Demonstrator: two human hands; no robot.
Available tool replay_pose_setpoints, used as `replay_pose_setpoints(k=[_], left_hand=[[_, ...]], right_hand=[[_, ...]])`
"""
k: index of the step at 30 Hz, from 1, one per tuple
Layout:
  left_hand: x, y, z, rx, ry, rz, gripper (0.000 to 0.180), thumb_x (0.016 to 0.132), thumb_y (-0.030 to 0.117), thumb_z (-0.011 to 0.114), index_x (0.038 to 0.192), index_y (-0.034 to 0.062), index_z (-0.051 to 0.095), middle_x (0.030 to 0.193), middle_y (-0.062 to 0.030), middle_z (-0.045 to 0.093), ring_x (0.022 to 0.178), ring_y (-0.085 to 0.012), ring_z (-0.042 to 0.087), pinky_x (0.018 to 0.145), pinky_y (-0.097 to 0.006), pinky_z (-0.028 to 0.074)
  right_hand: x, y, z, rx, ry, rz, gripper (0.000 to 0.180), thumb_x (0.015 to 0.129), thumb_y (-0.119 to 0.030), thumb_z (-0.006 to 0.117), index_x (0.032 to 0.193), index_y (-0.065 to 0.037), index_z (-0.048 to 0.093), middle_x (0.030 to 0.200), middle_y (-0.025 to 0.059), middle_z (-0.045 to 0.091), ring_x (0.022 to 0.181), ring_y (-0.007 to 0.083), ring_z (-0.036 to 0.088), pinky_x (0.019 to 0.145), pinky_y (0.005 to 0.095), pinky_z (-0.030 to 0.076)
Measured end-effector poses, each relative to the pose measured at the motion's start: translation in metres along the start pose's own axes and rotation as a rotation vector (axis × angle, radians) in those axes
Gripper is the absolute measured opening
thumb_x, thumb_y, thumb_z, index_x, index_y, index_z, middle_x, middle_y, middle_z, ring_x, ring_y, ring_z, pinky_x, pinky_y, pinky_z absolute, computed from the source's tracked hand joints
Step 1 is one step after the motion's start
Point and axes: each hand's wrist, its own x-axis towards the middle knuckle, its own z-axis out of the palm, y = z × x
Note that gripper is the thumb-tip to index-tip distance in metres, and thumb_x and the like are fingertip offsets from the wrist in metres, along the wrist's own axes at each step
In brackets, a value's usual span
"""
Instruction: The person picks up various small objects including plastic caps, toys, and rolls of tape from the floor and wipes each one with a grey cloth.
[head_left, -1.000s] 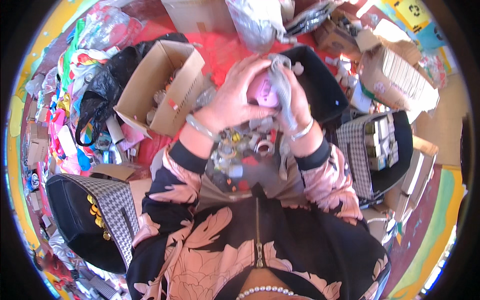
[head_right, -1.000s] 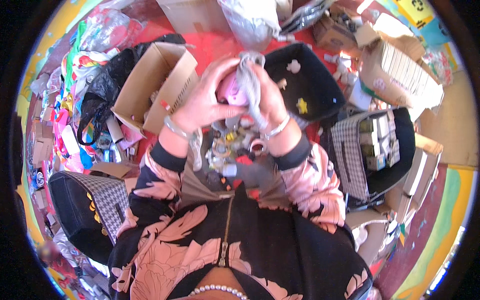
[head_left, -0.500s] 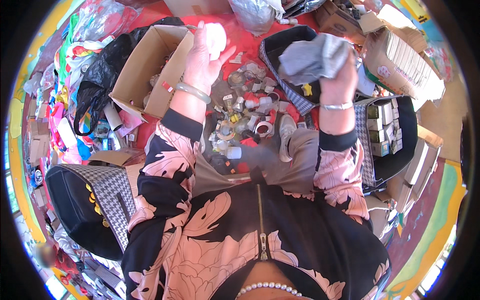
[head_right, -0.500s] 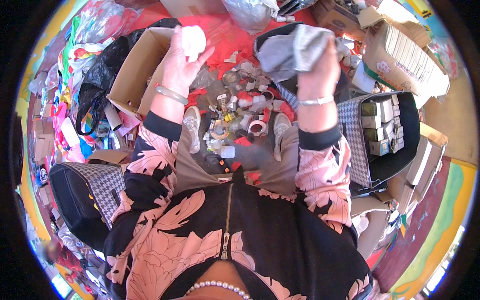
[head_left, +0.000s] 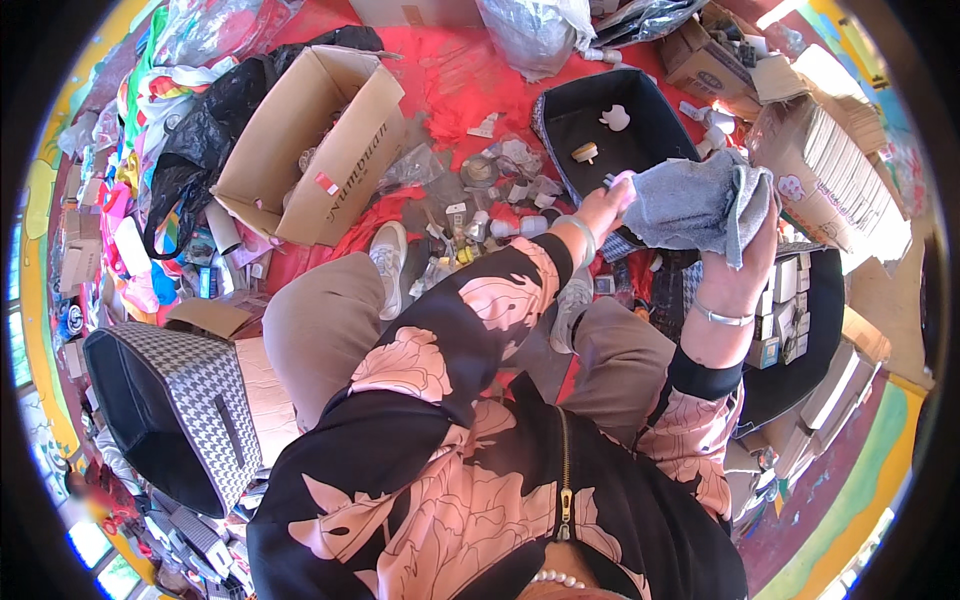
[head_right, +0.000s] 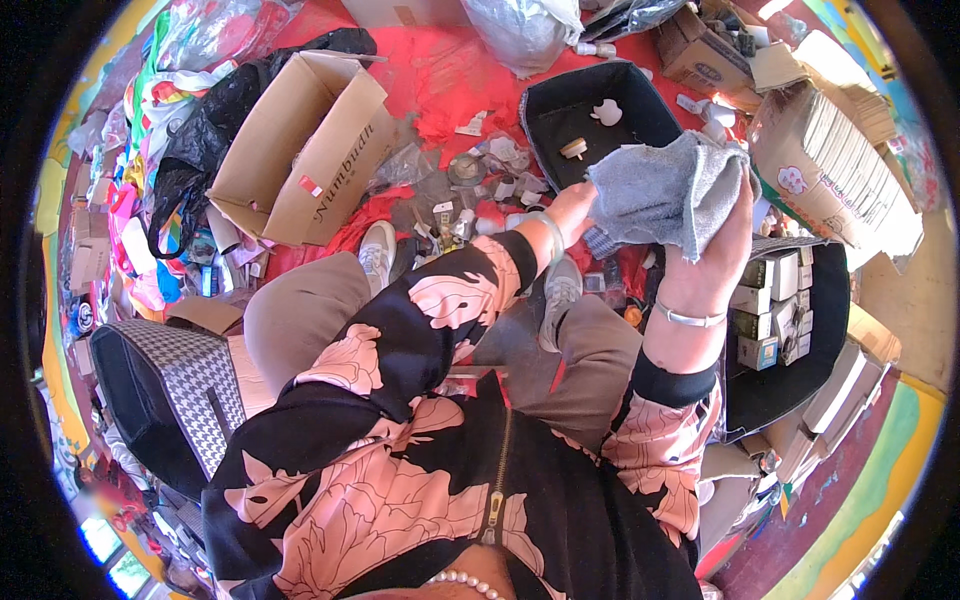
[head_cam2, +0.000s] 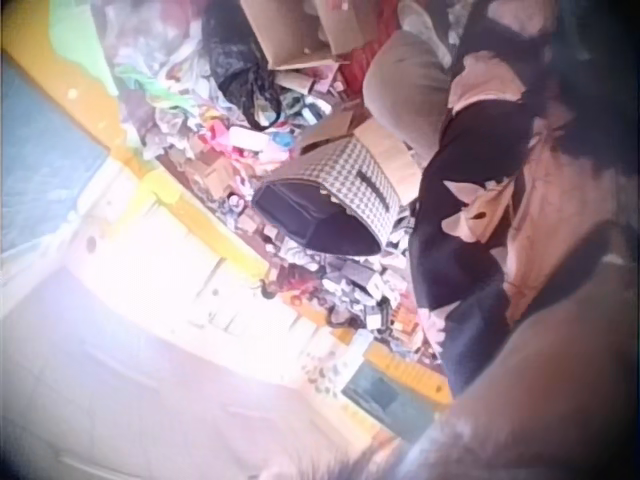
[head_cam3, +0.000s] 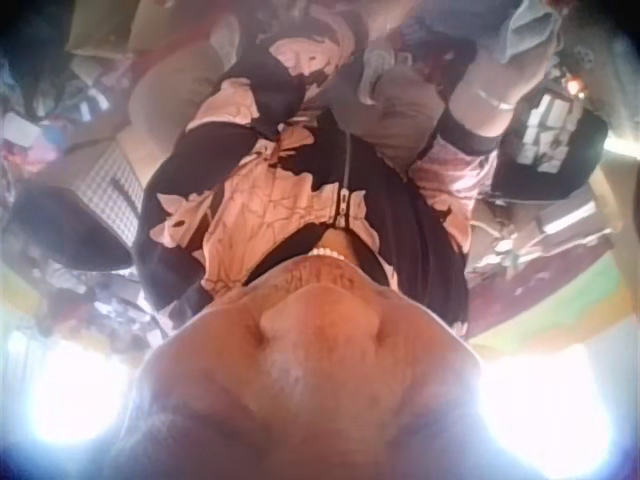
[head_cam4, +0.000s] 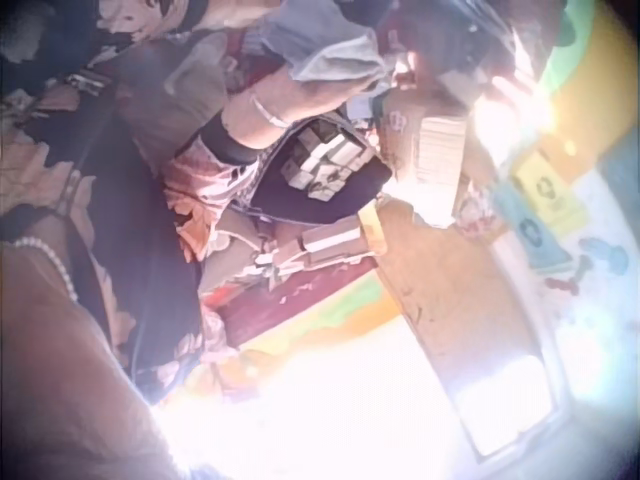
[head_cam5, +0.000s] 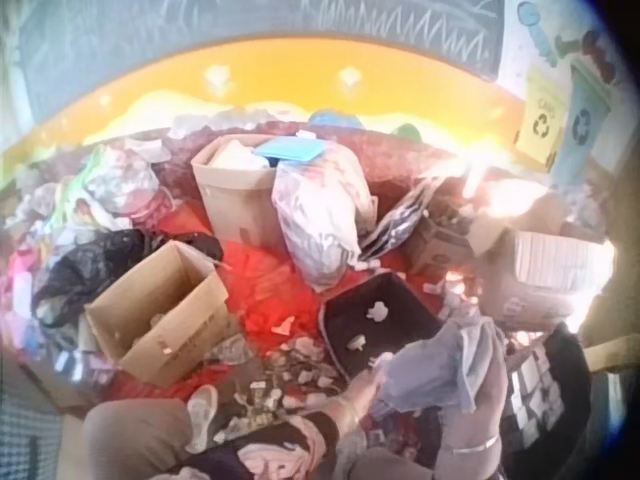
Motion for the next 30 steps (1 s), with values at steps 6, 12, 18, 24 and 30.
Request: replay_pose_setpoints(k=[6, 12, 18, 24, 30], left_hand=[[-0.008, -0.009, -0.032, 0.101, 0.122, -0.058, 0.038, 0.085, 0.033, 0.059, 0.102, 0.0003, 0.055, 0.100, -0.0123, 0.057, 0.085, -0.0203, 0.057, 0.075, -0.033, 0.049], [-0.004, -0.027, -0.221, 0.279, 0.555, 0.025, 0.019, 0.088, 0.019, 0.049, 0.089, 0.0022, 0.058, 0.077, -0.0093, 0.060, 0.061, -0.0173, 0.057, 0.053, -0.029, 0.047], [-0.006, 0.003, -0.276, 1.046, 0.725, -0.007, 0.027, 0.077, 0.022, 0.050, 0.087, 0.0025, 0.065, 0.085, -0.0226, 0.062, 0.086, -0.0378, 0.060, 0.080, -0.043, 0.046], [0.038, 0.004, -0.215, 1.987, 0.080, 0.239, 0.051, 0.068, 0.016, 0.061, 0.119, 0.0137, 0.055, 0.140, -0.0174, 0.029, 0.128, -0.0362, 0.029, 0.102, -0.045, 0.028], [0.060, 0.023, -0.202, 2.325, -0.182, -0.018, 0.041, 0.078, 0.024, 0.050, 0.118, 0.0186, 0.058, 0.141, -0.0136, 0.030, 0.134, -0.0318, 0.018, 0.104, -0.050, 0.019]], right_hand=[[-0.004, -0.001, 0.005, -0.171, 0.181, -0.134, 0.032, 0.093, -0.023, 0.039, 0.111, 0.000, 0.053, 0.106, 0.0131, 0.060, 0.098, 0.0258, 0.059, 0.088, 0.0393, 0.047], [-0.017, -0.003, -0.008, -0.640, 0.113, -0.320, 0.033, 0.089, -0.013, 0.047, 0.119, 0.002, 0.046, 0.114, 0.0170, 0.055, 0.102, 0.0249, 0.057, 0.090, 0.0383, 0.045], [-0.016, -0.003, -0.017, -0.465, 0.170, -0.295, 0.035, 0.090, -0.016, 0.047, 0.119, 0.003, 0.046, 0.114, 0.0176, 0.055, 0.101, 0.0253, 0.057, 0.088, 0.0371, 0.047], [-0.015, -0.009, -0.038, -0.380, 0.214, -0.113, 0.041, 0.090, -0.025, 0.046, 0.120, 0.002, 0.048, 0.117, 0.0178, 0.055, 0.108, 0.0294, 0.054, 0.092, 0.0431, 0.044], [-0.013, 0.002, -0.034, -0.403, 0.269, -0.079, 0.040, 0.090, -0.025, 0.046, 0.120, 0.002, 0.048, 0.116, 0.0172, 0.055, 0.107, 0.0288, 0.054, 0.092, 0.0419, 0.044]])
